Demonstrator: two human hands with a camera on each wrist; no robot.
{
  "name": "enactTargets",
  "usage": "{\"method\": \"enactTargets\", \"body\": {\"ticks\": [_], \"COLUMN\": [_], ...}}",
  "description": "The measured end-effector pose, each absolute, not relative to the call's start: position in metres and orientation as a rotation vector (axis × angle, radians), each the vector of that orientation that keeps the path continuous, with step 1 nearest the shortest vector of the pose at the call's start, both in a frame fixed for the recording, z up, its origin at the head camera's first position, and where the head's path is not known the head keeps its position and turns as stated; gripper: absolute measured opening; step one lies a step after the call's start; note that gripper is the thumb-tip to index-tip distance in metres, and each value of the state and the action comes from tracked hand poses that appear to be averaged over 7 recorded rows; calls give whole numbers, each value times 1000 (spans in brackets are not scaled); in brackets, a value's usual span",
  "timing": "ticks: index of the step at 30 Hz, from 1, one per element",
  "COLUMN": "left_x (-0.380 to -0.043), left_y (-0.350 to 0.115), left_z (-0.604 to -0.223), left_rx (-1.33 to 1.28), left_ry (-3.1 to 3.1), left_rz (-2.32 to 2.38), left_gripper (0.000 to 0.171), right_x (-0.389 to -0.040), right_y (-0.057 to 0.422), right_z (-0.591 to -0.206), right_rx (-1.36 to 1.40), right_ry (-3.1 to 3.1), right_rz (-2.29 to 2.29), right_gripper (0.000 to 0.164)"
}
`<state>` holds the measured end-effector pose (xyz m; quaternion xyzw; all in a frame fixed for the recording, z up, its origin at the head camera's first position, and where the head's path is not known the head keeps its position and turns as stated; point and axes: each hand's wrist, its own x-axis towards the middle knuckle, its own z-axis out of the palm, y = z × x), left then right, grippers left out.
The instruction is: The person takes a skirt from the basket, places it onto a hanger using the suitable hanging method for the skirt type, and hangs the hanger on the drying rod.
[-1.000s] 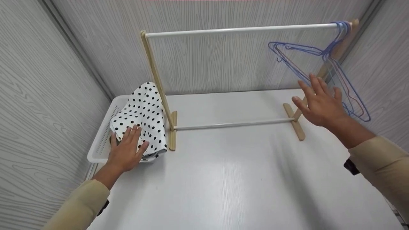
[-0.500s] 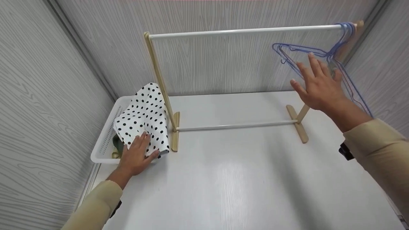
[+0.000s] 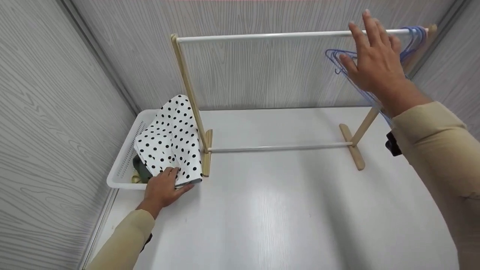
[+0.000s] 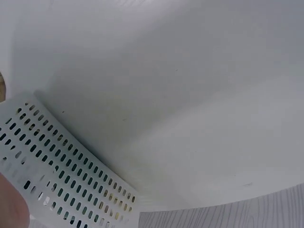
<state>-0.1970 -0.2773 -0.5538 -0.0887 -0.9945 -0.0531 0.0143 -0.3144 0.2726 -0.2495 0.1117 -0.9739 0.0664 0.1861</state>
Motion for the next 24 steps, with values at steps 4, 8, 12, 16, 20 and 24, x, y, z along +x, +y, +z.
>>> {"method": "enactTargets", "body": {"ticks": [4, 8, 12, 16, 20, 24], "left_x": [-195, -191, -188, -189, -189, -188], "left_y": [-277, -278, -279, -279, -280, -277], "left_z": [-559, -565, -570, -569, -566, -565], "left_rx": [-270, -291, -326, -367, -374, -382], "left_ry": [-3046, -2933, -2851, -2861, -2913, -2971], "left_rz": [-169, -206, -176, -137, -142, -149], "left_gripper": [87, 73, 66, 65, 65, 65], "right_x": [-324, -334, -344, -352, -360, -359], "right_y": [270, 264, 257, 254, 251, 252], "right_z": [-243, -249, -260, -267, -268, -273], "right_rx": [312, 294, 242, 205, 203, 187], "right_ry": [-2716, -2677, -2573, -2417, -2372, -2448], "right_rz": [206, 263, 319, 352, 336, 340], "right_gripper": [62, 58, 62, 64, 65, 73]}}
